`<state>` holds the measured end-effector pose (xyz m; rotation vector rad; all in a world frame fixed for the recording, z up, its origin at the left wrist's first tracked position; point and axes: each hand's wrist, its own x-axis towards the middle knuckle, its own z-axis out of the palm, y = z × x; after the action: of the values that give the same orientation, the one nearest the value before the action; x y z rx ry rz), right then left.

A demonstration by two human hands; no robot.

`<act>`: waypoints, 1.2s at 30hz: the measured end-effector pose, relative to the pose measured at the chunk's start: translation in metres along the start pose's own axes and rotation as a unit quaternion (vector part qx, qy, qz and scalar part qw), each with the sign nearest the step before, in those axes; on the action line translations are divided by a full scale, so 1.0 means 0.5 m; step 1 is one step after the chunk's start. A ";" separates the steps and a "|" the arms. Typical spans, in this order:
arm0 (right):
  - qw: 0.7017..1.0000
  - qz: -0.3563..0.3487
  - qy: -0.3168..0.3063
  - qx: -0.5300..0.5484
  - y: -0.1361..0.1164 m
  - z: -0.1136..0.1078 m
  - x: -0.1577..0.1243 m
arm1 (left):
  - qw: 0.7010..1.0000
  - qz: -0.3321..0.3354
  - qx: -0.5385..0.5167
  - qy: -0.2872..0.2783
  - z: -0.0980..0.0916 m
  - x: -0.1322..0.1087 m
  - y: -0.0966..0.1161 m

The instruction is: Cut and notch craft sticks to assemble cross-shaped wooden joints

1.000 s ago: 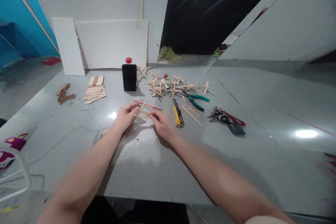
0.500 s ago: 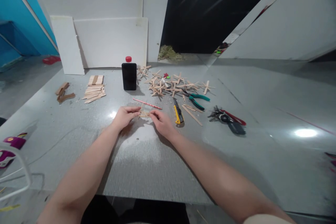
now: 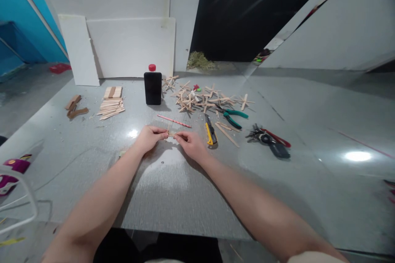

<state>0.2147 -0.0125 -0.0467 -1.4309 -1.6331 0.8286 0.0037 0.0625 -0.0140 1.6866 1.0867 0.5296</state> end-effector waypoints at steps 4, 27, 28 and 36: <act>1.000 0.008 0.000 0.003 0.000 0.000 0.000 | 1.000 0.002 0.007 0.005 0.007 0.000 0.002; 1.000 0.005 -0.012 -0.004 -0.005 0.000 -0.003 | 1.000 0.004 -0.016 0.011 0.010 -0.012 0.025; 1.000 0.005 -0.011 -0.005 -0.006 0.000 -0.004 | 1.000 0.003 -0.016 0.013 0.011 -0.013 0.026; 1.000 -0.005 -0.024 -0.007 -0.008 -0.004 -0.003 | 1.000 0.008 -0.018 0.002 0.009 -0.015 0.026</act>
<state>0.2148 -0.0147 -0.0426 -1.4226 -1.6833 0.8522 0.0088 0.0528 -0.0027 1.6649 1.0615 0.5590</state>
